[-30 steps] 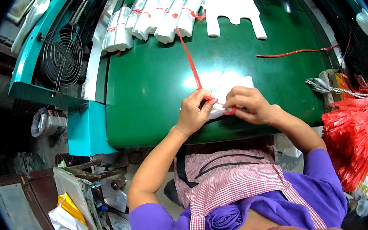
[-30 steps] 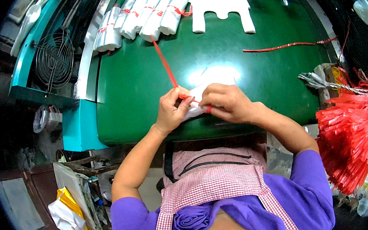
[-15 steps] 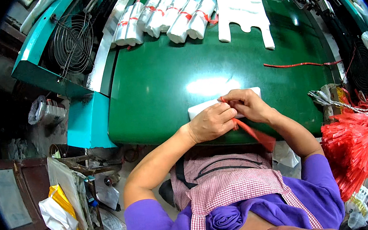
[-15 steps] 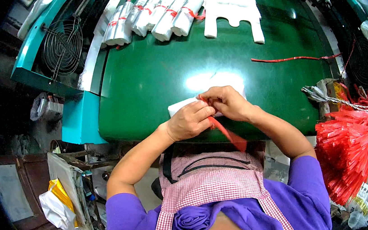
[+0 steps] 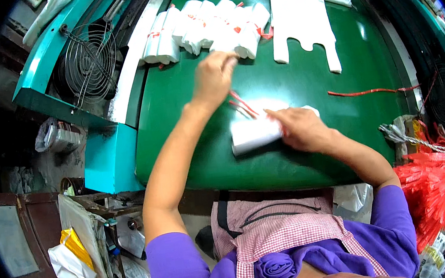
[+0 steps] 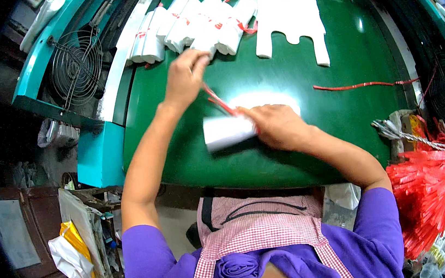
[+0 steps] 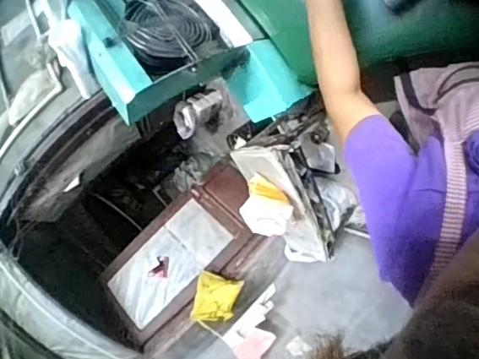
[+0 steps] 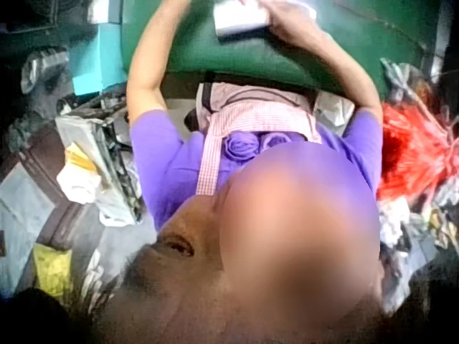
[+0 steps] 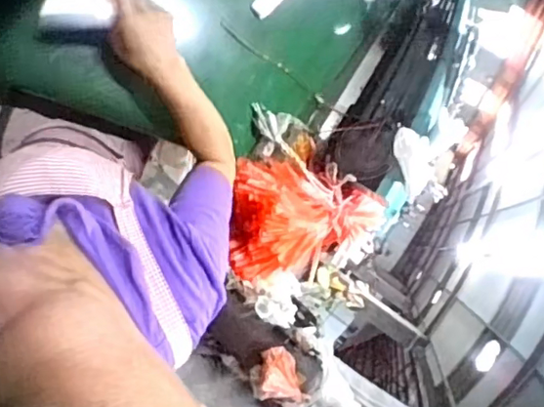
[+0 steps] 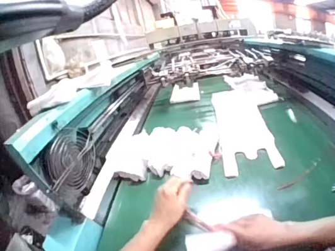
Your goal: The person handles a yellow and white plastic bag, then moves to a green work surface to fold white plastic sheets and tie them with red strings. The person stacks the tied bundles on the surface.
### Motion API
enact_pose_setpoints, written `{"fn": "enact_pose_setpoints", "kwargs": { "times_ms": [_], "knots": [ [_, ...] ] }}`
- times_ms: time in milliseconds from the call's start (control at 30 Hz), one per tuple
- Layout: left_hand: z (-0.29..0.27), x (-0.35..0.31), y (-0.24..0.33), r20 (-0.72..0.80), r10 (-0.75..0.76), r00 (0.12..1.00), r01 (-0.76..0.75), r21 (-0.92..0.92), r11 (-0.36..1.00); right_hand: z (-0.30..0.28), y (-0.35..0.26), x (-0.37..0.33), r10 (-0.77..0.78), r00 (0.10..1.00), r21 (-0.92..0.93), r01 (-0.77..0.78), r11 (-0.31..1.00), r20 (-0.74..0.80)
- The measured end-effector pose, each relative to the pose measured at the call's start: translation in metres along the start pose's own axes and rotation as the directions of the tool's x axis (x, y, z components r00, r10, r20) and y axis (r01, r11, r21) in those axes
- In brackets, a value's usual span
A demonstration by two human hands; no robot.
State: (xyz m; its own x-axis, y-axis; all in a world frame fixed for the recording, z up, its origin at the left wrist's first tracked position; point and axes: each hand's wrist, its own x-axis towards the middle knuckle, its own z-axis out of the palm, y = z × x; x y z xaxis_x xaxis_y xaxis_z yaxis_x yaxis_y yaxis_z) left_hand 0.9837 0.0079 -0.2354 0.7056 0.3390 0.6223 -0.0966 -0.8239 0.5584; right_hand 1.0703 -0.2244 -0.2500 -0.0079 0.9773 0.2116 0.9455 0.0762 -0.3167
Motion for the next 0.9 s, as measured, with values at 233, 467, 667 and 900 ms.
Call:
{"fn": "enact_pose_setpoints", "kwargs": {
  "times_ms": [233,467,667,900],
  "knots": [
    [0.034,0.082,-0.120,0.233,-0.259,0.937,0.057,0.630,0.774,-0.019,0.126,0.089,0.682,0.645,0.457,-0.520,0.722,-0.344],
    [0.048,0.108,-0.112,0.283,-0.475,0.833,0.178,0.676,0.715,0.016,0.170,0.166,0.714,0.615,0.460,-0.554,0.694,-0.336],
    [0.031,0.089,-0.136,0.126,-0.471,0.873,0.422,0.287,0.860,0.021,0.177,0.167,0.713,0.634,0.581,-0.472,0.663,-0.299],
    [0.016,0.069,-0.121,0.055,-0.729,0.682,0.728,-0.151,0.669,0.032,0.178,0.160,0.681,0.667,0.707,-0.323,0.630,-0.302]
  ]
}}
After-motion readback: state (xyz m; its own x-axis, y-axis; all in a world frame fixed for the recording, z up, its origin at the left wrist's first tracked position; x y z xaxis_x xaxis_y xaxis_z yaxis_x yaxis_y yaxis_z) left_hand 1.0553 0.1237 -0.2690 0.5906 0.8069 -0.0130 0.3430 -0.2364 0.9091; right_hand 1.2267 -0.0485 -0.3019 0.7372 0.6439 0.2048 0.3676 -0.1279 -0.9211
